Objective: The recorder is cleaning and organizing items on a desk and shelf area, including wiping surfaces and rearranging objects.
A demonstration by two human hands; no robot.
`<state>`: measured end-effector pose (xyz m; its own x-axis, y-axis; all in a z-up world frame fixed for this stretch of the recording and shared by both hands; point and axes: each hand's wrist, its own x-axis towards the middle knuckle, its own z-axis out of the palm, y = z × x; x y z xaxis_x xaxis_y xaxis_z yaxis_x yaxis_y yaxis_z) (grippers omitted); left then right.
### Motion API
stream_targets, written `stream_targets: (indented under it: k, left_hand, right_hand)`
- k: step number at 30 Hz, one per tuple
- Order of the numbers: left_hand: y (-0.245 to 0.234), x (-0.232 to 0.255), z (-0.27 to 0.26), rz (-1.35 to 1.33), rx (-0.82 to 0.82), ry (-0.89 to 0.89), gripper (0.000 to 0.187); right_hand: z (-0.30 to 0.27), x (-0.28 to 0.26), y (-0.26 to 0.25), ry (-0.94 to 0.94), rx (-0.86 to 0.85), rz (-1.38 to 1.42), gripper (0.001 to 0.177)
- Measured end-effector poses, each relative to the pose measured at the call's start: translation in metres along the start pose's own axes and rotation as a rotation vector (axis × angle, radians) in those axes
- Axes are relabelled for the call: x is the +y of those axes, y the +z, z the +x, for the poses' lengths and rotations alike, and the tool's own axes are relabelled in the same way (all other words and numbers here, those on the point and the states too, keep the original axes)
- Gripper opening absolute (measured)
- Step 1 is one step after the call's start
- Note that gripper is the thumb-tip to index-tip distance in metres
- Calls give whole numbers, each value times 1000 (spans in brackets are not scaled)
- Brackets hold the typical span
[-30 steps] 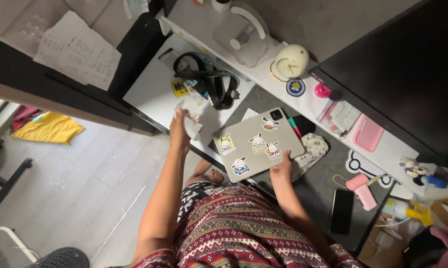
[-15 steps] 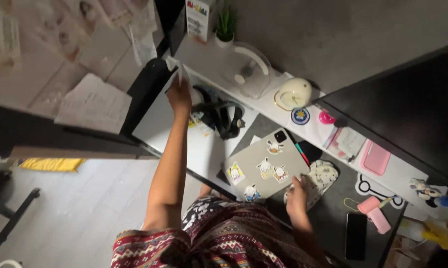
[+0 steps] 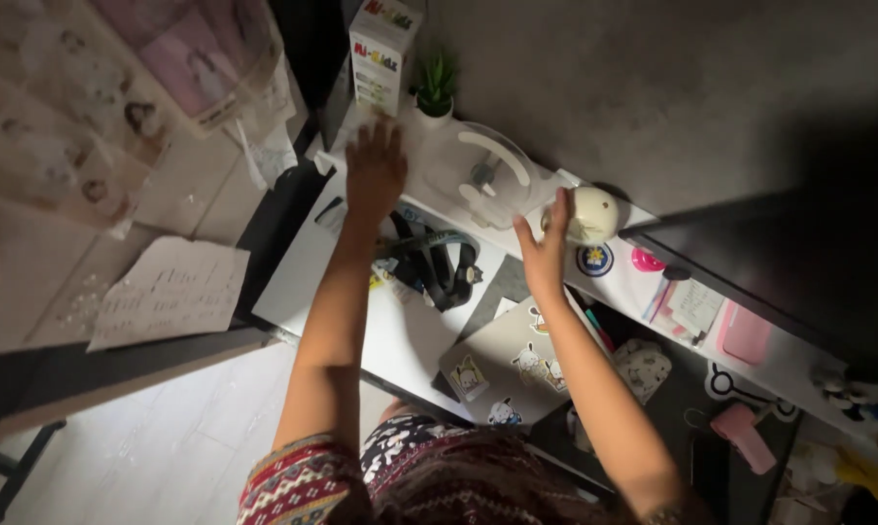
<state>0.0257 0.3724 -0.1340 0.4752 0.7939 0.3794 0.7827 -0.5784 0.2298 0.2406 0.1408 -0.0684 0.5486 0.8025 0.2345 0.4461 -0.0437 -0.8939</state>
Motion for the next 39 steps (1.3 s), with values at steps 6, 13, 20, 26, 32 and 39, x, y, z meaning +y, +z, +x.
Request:
stream_targets:
  k: [6, 13, 20, 26, 32, 39]
  left_hand:
    - [-4, 4, 11, 33, 30, -103, 54]
    - [-14, 21, -33, -157, -10, 189, 54]
    - [28, -13, 6, 105, 99, 90, 58]
    - [17, 88, -11, -128, 35, -98, 61]
    - [-17, 121, -55, -556, -64, 500, 57]
    - [39, 41, 1, 76, 107, -40, 59]
  right_hand:
    - [40, 53, 27, 223, -10, 266, 67]
    - [17, 10, 16, 307, 50, 584, 17]
    - [-60, -42, -59, 301, 115, 700, 21]
    - [-110, -52, -102, 296, 149, 889, 23]
    - [-149, -44, -146, 273, 235, 843, 23]
    - [-191, -35, -180, 270, 328, 788, 23]
